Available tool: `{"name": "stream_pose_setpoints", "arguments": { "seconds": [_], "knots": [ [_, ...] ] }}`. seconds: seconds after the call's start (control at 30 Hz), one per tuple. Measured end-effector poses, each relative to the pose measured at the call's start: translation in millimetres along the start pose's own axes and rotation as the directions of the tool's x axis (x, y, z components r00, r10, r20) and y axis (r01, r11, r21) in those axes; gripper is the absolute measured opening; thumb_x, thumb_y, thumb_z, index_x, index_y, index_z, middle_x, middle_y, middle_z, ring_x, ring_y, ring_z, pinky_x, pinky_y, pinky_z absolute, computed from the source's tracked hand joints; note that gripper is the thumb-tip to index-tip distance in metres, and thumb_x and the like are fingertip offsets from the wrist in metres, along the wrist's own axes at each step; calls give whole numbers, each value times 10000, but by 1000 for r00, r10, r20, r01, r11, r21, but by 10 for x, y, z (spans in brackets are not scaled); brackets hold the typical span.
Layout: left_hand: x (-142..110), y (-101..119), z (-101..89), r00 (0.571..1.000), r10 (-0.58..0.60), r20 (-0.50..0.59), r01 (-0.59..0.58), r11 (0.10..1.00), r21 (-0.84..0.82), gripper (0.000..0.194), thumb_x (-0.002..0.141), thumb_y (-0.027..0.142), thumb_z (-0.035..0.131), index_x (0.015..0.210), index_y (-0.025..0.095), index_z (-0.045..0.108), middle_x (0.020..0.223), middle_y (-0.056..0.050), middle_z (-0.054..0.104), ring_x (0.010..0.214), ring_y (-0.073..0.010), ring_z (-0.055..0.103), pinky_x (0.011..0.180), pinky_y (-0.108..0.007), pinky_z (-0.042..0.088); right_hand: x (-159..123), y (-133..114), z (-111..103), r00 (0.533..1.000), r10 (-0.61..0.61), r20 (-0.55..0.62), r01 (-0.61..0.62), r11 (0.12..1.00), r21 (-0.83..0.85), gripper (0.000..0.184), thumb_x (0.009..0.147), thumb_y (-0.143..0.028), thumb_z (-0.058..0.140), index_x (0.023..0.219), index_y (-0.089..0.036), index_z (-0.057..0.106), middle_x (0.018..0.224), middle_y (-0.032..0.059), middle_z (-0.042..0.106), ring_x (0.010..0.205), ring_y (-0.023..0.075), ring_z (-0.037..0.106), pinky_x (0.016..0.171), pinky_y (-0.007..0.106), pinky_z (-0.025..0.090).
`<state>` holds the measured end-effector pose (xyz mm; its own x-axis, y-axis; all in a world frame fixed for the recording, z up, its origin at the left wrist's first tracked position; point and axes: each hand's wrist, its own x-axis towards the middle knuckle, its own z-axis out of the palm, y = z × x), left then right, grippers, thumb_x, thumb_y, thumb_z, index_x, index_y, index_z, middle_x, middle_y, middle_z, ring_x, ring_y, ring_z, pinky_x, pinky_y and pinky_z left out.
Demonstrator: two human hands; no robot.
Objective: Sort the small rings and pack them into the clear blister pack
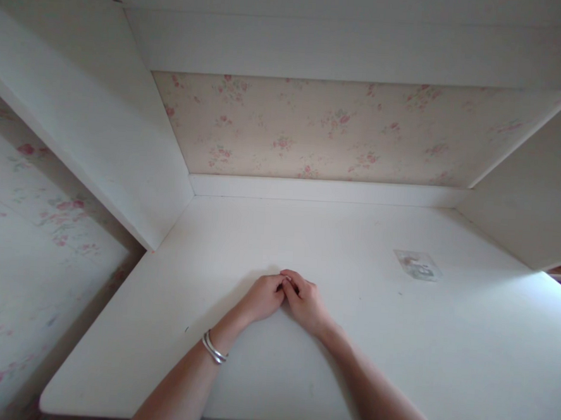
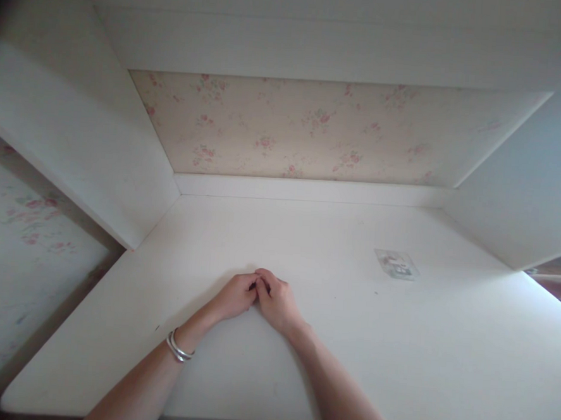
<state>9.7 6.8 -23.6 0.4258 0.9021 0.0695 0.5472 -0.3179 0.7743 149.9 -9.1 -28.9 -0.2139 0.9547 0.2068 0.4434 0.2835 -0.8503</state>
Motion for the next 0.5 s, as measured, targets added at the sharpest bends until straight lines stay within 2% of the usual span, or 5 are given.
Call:
{"name": "stream_pose_setpoints", "arguments": {
  "seconds": [0.5],
  "knots": [
    [-6,-2,0,1000,1,1,-1,1000,6,310,817,135,385,952,152,663,946,-68,702,882,-190,636,781,-279,478,-9,-23,-12,1000,2,8,-2,1000,10,255,898,-255,416,1079,-229,594,975,25,676,862,149,627,779,271,475]
  ]
}}
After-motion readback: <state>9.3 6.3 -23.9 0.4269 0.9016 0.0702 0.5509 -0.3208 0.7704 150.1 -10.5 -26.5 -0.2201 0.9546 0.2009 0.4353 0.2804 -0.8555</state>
